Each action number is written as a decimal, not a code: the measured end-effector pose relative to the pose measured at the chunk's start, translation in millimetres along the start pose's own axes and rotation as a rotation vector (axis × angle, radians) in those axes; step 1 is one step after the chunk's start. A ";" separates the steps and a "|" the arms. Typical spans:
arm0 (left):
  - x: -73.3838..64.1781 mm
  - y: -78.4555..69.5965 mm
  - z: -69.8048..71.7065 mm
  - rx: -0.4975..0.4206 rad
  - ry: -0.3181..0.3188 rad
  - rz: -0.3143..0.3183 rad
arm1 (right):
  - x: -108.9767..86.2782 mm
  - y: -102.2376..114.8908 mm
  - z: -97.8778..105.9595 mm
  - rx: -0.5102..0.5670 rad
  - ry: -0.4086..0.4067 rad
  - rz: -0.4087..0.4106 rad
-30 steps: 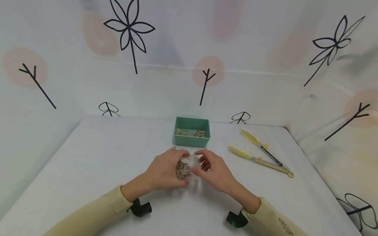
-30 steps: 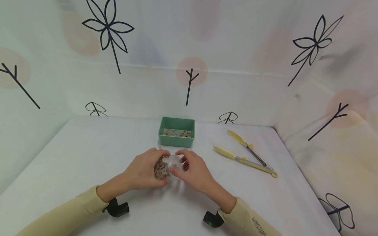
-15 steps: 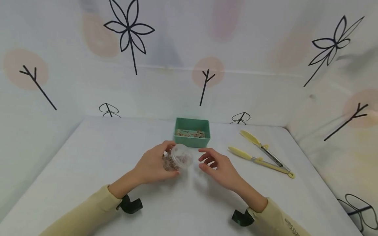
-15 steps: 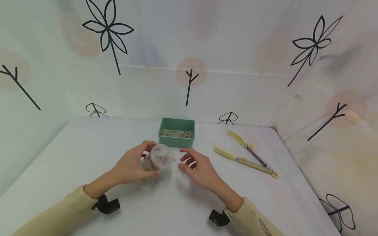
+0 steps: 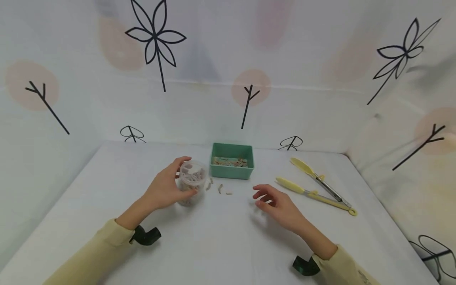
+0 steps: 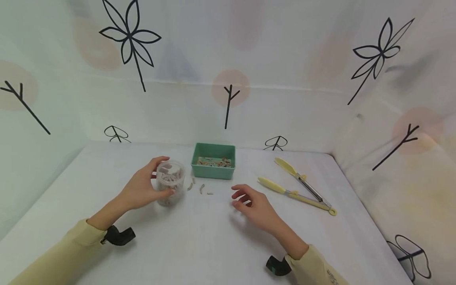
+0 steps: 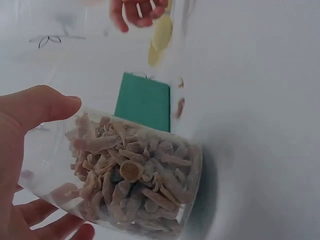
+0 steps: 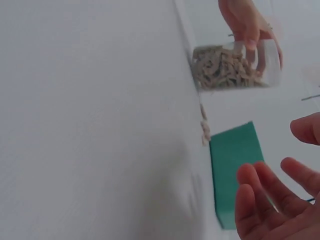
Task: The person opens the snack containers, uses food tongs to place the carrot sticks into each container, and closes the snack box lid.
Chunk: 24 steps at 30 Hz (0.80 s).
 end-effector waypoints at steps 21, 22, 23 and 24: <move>7.1 40.3 11.7 -0.073 -0.182 -0.105 | -10.4 -20.6 9.4 0.036 -0.032 -0.078; 6.2 38.6 13.5 -0.058 -0.219 -0.143 | -11.0 -20.2 9.8 0.028 -0.037 -0.080; 5.3 37.1 15.1 -0.038 -0.257 -0.177 | -11.6 -19.4 10.1 0.018 -0.042 -0.080; 4.1 35.3 16.8 -0.012 -0.290 -0.198 | -12.3 -18.3 10.6 0.012 -0.047 -0.077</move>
Point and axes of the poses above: each hand's wrist, its own x-axis towards the middle knuckle, its own z-axis out of the back of the hand, y = z × x, the point moved 2 cm from there along x, towards the middle knuckle, and after that the axes turned 3 degrees about -z, right-handed, at the moved point
